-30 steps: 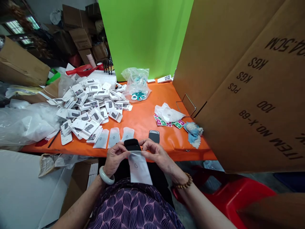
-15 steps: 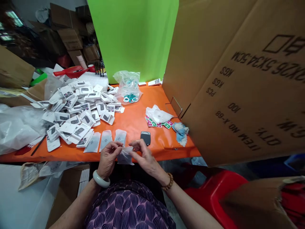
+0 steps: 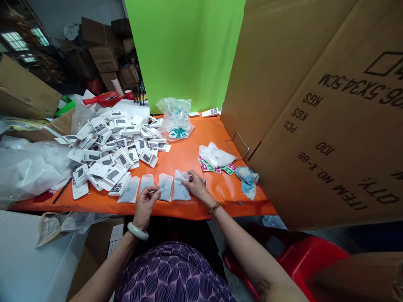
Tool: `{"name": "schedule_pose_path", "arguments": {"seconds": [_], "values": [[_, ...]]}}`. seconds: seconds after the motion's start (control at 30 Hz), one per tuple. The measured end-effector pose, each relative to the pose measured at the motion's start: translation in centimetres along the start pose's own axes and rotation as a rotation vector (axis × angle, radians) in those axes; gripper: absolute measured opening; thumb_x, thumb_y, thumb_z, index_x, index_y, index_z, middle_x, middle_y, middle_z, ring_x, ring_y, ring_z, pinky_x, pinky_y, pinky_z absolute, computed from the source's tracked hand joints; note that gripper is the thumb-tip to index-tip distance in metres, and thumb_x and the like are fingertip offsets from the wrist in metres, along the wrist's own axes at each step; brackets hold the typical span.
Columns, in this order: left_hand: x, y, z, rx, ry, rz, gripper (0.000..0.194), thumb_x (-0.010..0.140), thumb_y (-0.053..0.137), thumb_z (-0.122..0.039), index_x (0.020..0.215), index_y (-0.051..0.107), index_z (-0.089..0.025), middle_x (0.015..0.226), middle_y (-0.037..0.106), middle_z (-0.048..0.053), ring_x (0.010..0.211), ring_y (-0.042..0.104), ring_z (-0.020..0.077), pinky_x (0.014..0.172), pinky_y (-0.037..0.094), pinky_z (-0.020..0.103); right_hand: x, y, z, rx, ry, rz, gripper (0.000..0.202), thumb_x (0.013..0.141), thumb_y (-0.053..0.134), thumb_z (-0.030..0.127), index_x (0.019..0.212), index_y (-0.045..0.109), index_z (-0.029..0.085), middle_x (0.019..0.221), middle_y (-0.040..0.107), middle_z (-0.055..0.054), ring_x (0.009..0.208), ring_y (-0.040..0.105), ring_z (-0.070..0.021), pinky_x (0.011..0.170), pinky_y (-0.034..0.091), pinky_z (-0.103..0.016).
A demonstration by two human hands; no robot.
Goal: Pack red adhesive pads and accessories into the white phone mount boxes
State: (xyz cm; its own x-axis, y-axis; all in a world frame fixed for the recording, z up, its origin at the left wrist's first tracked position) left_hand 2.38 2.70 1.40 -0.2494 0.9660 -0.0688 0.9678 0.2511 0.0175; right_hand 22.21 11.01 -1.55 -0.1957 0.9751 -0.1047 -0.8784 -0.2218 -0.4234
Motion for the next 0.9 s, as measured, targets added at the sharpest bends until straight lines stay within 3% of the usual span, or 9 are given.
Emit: {"name": "schedule_pose_path", "arguments": {"seconds": [0.13, 0.27, 0.4, 0.53, 0.63, 0.73, 0.9], "values": [[-0.1, 0.2, 0.8, 0.094, 0.031, 0.065, 0.024, 0.073, 0.067, -0.037, 0.085, 0.062, -0.016, 0.094, 0.066, 0.006, 0.082, 0.061, 0.0144, 0.078, 0.049, 0.028, 0.4, 0.8, 0.6, -0.331, -0.075, -0.056, 0.011, 0.082, 0.053, 0.022, 0.092, 0.052, 0.017, 0.076, 0.058, -0.001, 0.067, 0.055, -0.0138, 0.061, 0.041, -0.023], [-0.2, 0.7, 1.4, 0.150, 0.049, 0.115, 0.023, 0.075, 0.064, -0.037, 0.085, 0.063, -0.016, 0.096, 0.065, 0.008, 0.090, 0.062, 0.0180, 0.082, 0.048, 0.031, 0.6, 0.2, 0.3, -0.467, -0.162, -0.147, 0.014, 0.085, 0.053, 0.022, 0.097, 0.057, 0.016, 0.097, 0.061, -0.008, 0.085, 0.057, -0.0171, 0.078, 0.042, -0.027], [-0.1, 0.6, 1.7, 0.153, 0.045, 0.125, 0.023, 0.075, 0.063, -0.037, 0.085, 0.063, -0.016, 0.097, 0.066, 0.009, 0.092, 0.062, 0.0198, 0.083, 0.048, 0.033, 2.1, -4.1, -1.1, -0.662, -0.124, -0.362, 0.020, 0.091, 0.043, 0.022, 0.094, 0.062, 0.015, 0.095, 0.062, -0.010, 0.088, 0.056, -0.0197, 0.081, 0.040, -0.029], [0.0, 0.2, 1.8, 0.152, 0.025, 0.112, 0.024, 0.075, 0.064, -0.039, 0.084, 0.063, -0.017, 0.098, 0.066, 0.009, 0.092, 0.062, 0.0205, 0.083, 0.048, 0.033, 4.6, -9.1, -2.6, -0.748, 0.017, -0.492, 0.031, 0.092, 0.036, 0.019, 0.090, 0.065, 0.011, 0.097, 0.061, -0.018, 0.097, 0.051, -0.0290, 0.086, 0.034, -0.041], [0.0, 0.2, 1.8, 0.153, 0.012, 0.110, 0.027, 0.074, 0.065, -0.042, 0.083, 0.063, -0.018, 0.098, 0.066, 0.009, 0.091, 0.062, 0.0206, 0.083, 0.048, 0.034, 6.6, -10.9, -3.3, -0.796, 0.086, -0.481, 0.027, 0.090, 0.043, 0.021, 0.087, 0.067, 0.009, 0.102, 0.061, -0.021, 0.102, 0.048, -0.0330, 0.087, 0.032, -0.046], [0.0, 0.2, 1.8, 0.161, -0.007, 0.116, 0.032, 0.072, 0.067, -0.047, 0.085, 0.063, -0.018, 0.098, 0.066, 0.008, 0.088, 0.062, 0.0203, 0.083, 0.048, 0.035, 8.2, -11.2, -3.7, -0.817, 0.153, -0.409, 0.020, 0.087, 0.053, 0.022, 0.087, 0.066, 0.007, 0.100, 0.063, -0.020, 0.096, 0.053, -0.0288, 0.084, 0.038, -0.043], [0.1, -0.1, 1.8, 0.213, -0.089, 0.124, 0.046, 0.063, 0.071, -0.055, 0.090, 0.063, -0.018, 0.102, 0.066, 0.008, 0.089, 0.062, 0.0220, 0.089, 0.047, 0.038, 8.8, -12.1, -3.8, -0.796, 0.203, -0.336, 0.033, 0.091, 0.056, 0.035, 0.116, 0.057, 0.013, 0.115, 0.059, -0.009, 0.098, 0.060, -0.0197, 0.084, 0.051, -0.040]]}}
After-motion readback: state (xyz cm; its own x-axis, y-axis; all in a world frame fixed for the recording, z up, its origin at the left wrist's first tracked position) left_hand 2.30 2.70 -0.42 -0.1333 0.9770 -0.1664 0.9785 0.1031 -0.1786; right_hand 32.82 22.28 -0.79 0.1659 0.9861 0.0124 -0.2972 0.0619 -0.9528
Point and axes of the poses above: each hand's wrist, its own x-axis towards the middle knuckle, its own y-axis out of the palm, z = x × y, the point moved 1 cm from there along x, towards the middle knuckle
